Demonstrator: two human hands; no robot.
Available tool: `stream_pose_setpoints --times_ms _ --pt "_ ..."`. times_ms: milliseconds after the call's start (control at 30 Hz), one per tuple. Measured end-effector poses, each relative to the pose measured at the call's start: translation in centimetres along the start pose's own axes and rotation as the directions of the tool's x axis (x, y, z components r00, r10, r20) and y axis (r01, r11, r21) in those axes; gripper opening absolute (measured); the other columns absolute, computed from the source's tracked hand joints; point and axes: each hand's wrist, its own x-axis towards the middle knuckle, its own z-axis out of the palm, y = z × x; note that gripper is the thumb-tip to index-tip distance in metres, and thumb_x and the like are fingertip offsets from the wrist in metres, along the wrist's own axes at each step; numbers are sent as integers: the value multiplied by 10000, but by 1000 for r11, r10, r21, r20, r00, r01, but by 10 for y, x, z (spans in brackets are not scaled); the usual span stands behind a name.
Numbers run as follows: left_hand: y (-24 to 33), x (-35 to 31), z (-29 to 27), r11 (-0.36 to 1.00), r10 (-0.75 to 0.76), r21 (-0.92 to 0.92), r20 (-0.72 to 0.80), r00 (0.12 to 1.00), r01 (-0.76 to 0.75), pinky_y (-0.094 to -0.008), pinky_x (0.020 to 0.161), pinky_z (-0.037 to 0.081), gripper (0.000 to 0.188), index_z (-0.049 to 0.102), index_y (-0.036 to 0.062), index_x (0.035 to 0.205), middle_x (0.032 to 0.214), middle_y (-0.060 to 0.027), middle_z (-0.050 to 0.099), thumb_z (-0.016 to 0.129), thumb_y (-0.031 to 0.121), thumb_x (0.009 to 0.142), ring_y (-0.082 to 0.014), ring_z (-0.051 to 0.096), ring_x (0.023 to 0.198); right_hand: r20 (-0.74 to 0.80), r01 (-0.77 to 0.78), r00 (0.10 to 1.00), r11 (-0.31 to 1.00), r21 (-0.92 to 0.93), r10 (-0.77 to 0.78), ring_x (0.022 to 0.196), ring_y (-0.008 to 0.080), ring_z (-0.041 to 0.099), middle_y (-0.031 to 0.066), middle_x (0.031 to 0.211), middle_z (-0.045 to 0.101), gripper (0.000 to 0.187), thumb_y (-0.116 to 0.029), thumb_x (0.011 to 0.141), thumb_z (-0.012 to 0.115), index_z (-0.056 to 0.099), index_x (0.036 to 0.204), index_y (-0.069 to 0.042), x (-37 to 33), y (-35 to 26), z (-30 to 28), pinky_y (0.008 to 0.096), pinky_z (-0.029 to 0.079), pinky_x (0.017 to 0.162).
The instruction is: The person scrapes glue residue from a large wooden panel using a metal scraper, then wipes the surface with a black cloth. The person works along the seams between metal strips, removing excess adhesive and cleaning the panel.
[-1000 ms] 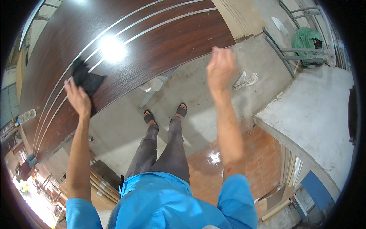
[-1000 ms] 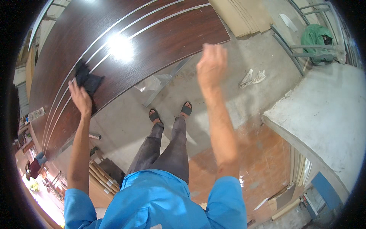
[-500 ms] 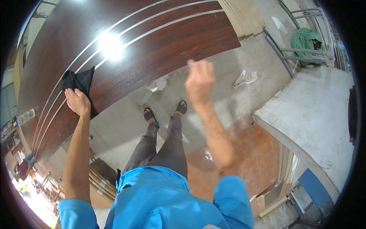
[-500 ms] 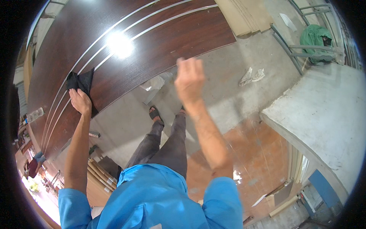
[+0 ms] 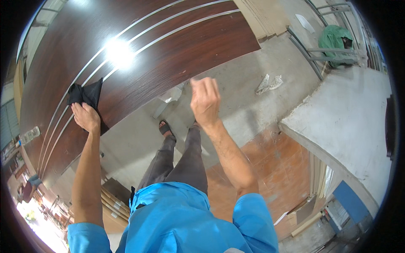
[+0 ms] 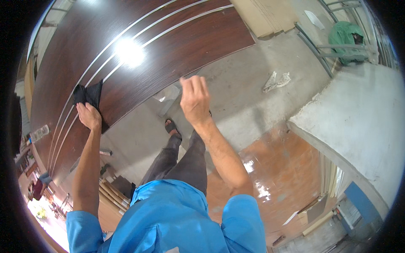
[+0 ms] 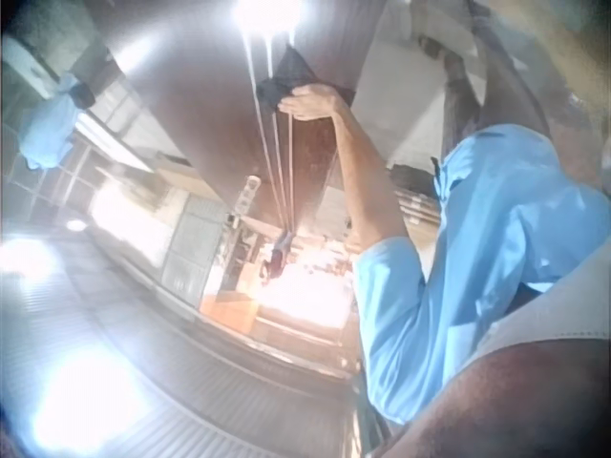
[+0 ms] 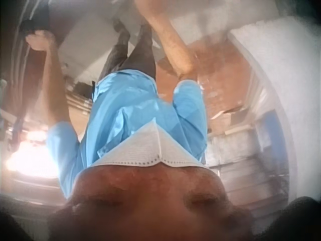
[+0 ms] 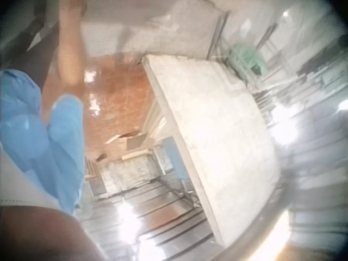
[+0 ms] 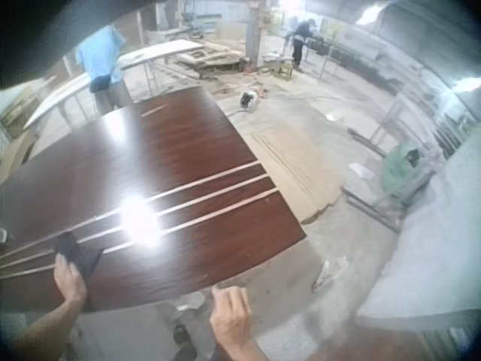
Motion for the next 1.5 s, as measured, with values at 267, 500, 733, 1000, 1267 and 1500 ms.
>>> stream_pose_setpoints --times_ms 267,500,733,1000,1267,1500 --pt "-6 5 3 999 29 16 -15 999 -29 -458 1244 284 596 499 -77 1497 1623 -236 437 371 330 1080 -352 374 1532 -456 -259 868 963 -76 198 806 306 611 116 890 622 68 -67 951 698 690 991 -11 64 114 -28 435 488 708" --pt "-9 9 3 999 43 -4 -28 999 -44 -459 1236 308 581 517 -100 1463 1586 -271 468 393 310 1070 -387 405 1505 -215 197 961 976 94 -174 846 294 604 107 879 596 78 -6 919 710 702 987 -42 40 30 -24 430 505 719" --pt "-8 8 2 999 34 10 -28 999 -34 -459 1243 296 588 512 -94 1470 1595 -264 461 391 317 1067 -386 393 1512 -311 -147 947 971 -188 83 804 256 593 78 847 599 141 0 893 732 728 1032 -18 46 59 -18 395 506 695" --pt "-3 5 -1 1000 23 -10 -2 1000 -23 -460 1248 278 602 508 -83 1482 1617 -246 440 382 334 1066 -364 370 1531 -205 -7 979 994 -105 -14 826 267 592 69 858 608 123 -11 900 711 747 1014 -40 49 20 -35 404 509 723" --pt "0 0 0 1000 -5 -5 9 1000 5 -484 1253 259 593 510 -66 1486 1622 -217 450 385 338 1071 -336 361 1543 110 171 980 984 -58 -164 832 283 576 106 858 603 206 -7 870 676 731 1068 3 8 -14 -2 426 496 715" --pt "6 -4 -3 1000 -18 9 27 999 18 -510 1273 218 582 477 -32 1517 1651 -190 415 368 327 1072 -316 310 1572 -95 -30 996 962 -272 4 825 302 577 103 854 589 116 -10 888 665 709 995 -18 68 25 -41 438 487 705"
